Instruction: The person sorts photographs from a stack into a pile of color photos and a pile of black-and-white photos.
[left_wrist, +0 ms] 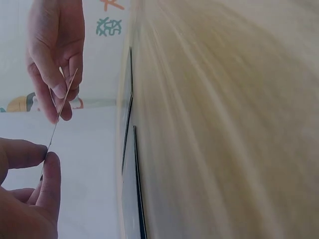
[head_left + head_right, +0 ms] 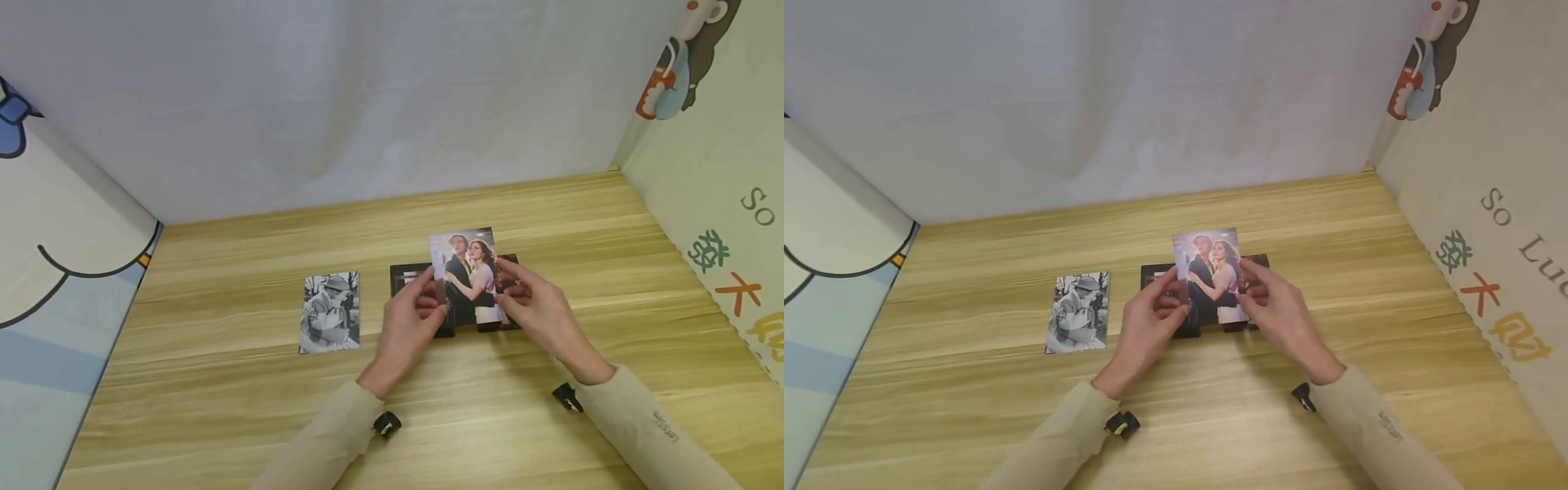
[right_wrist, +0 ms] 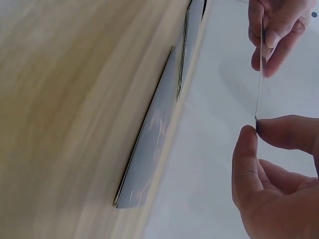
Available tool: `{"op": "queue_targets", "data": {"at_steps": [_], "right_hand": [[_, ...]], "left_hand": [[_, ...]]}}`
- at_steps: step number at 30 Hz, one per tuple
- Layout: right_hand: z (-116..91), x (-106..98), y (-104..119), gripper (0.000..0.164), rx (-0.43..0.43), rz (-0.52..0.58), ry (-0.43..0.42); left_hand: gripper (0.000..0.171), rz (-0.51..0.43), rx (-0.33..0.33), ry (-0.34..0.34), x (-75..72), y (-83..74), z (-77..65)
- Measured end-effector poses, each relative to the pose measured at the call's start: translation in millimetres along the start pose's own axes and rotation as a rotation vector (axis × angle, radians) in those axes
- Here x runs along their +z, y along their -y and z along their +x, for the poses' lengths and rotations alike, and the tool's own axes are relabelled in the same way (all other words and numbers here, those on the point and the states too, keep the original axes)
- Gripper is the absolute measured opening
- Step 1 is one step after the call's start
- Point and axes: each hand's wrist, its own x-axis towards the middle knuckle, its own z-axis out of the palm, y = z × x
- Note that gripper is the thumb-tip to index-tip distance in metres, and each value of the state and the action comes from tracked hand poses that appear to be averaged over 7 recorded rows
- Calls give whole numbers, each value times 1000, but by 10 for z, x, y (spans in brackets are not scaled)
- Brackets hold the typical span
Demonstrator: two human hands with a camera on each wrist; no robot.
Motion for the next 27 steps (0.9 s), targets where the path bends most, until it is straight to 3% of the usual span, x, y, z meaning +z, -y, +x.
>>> {"op": "queue_targets", "data": {"at_steps": [7, 27], "right_hand": [[-6, -76, -39, 59, 12, -38, -2], [-41, -219, -155, 56, 13, 11, -14]], "left_hand": [[66, 27, 15, 9, 75, -2, 34], [58, 77, 31, 5, 211, -40, 87]]}}
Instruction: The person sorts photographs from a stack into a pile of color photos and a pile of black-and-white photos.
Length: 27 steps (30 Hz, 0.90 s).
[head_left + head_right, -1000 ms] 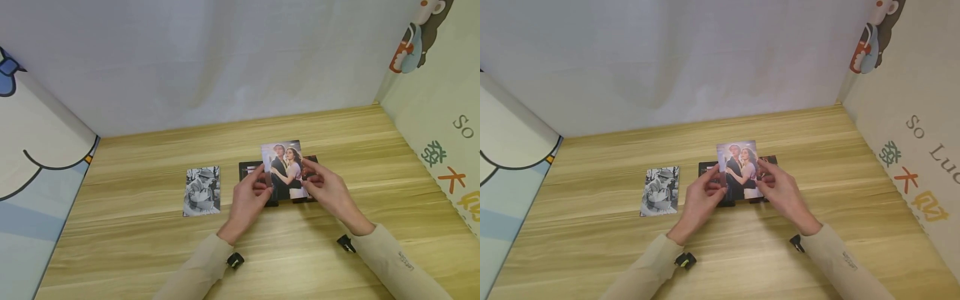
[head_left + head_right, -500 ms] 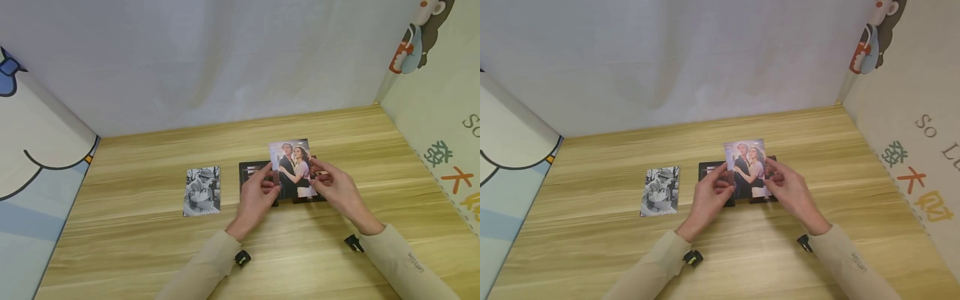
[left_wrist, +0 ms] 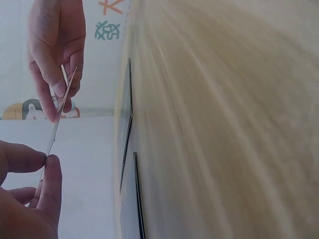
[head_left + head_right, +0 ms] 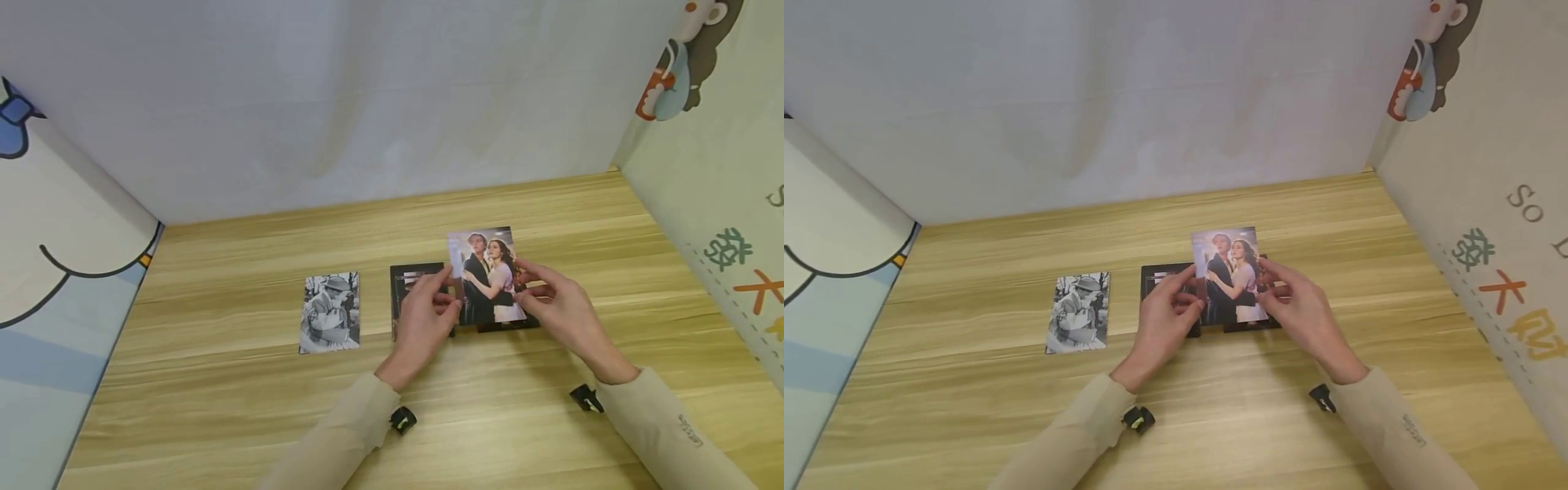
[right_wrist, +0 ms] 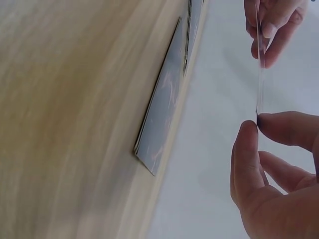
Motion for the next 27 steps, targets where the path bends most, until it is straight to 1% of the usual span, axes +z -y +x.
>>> {"op": "queue_targets", "data": {"at_steps": [8, 13, 22, 27], "right_hand": [[2, -54, -41, 52, 18, -4, -10], [6, -79, -83, 52, 40, -10, 3], [12, -128, -106, 55, 65, -31, 38], [18, -168, -121, 56, 67, -38, 55]], "left_hand": [[59, -12, -20, 19, 82, -11, 30], [59, -8, -22, 29, 128, -4, 42], [61, -23, -59, 62, 197, 24, 55], [62, -5, -71, 83, 223, 13, 73]]}}
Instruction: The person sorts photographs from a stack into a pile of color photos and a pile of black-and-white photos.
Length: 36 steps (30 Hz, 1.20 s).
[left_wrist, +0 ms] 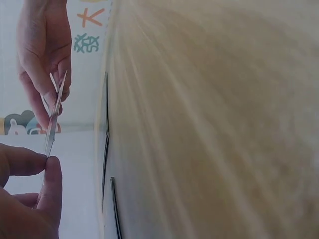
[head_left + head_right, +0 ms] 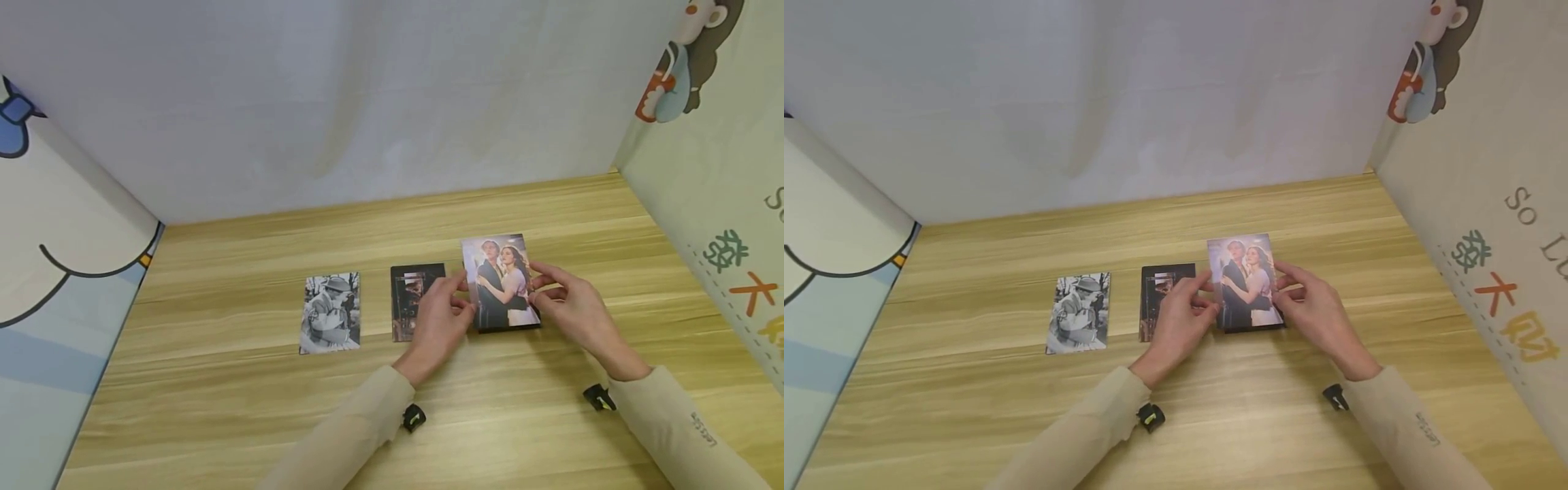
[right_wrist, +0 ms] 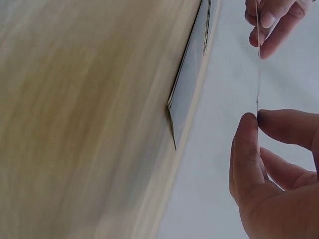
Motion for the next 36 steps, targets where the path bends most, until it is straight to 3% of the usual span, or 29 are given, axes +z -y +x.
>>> {"op": "queue_targets", "data": {"at_steps": [36], "right_hand": [[95, -71, -119, 54, 26, -106, 92]], "left_hand": [[67, 254, -109, 169, 57, -39, 85]]}}
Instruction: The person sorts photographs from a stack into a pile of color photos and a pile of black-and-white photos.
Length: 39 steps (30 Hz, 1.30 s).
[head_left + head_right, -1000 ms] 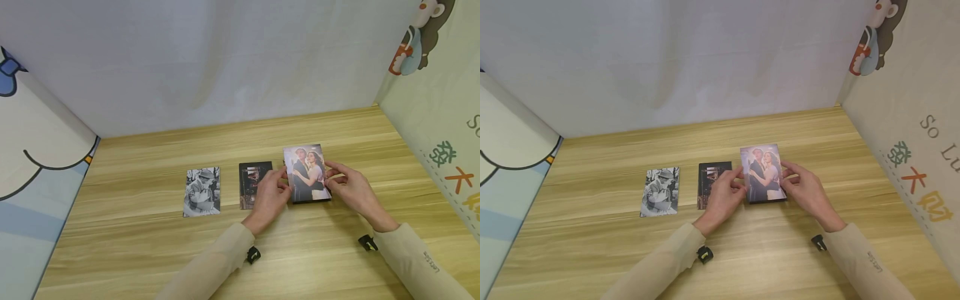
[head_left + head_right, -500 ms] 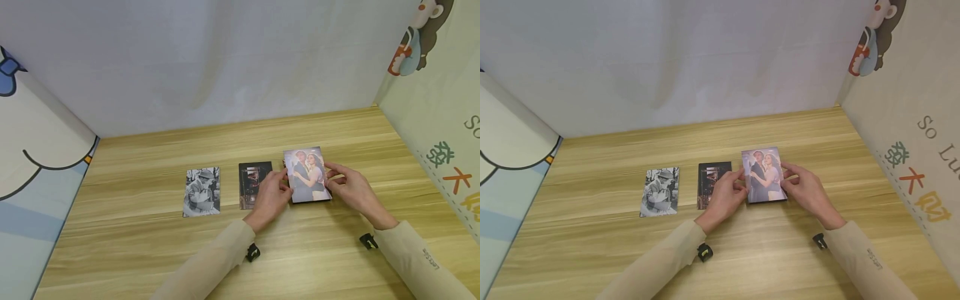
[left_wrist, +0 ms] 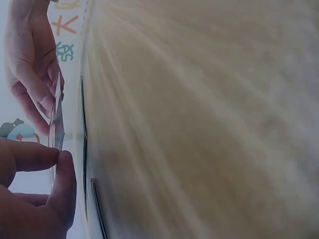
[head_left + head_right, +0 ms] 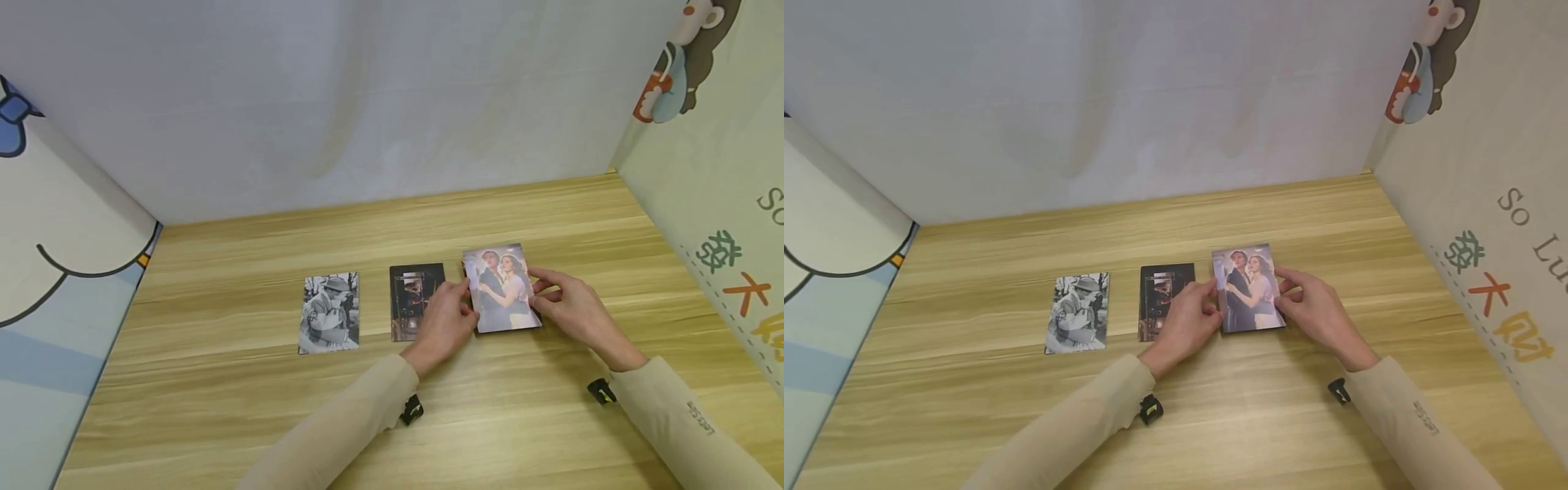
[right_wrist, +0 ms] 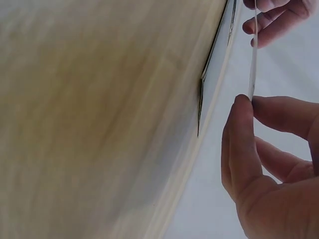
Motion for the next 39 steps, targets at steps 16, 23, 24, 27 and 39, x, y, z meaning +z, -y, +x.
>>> {"op": "queue_targets", "data": {"at_steps": [16, 23, 24, 27, 39], "right_hand": [[96, -45, -9, 53, 1, -64, 67], [136, -56, -22, 53, -14, -65, 86], [140, -56, -25, 53, -13, -68, 88], [153, -56, -34, 53, -14, -79, 92], [192, -60, -46, 51, -23, -112, 103]], "left_hand": [[63, 0, -47, 50, -17, -17, 87], [63, -7, -51, 58, -35, -18, 105], [63, -3, -50, 60, -36, -19, 109], [62, 9, -47, 65, -43, -21, 119], [59, 87, -26, 69, -63, -29, 150]]}}
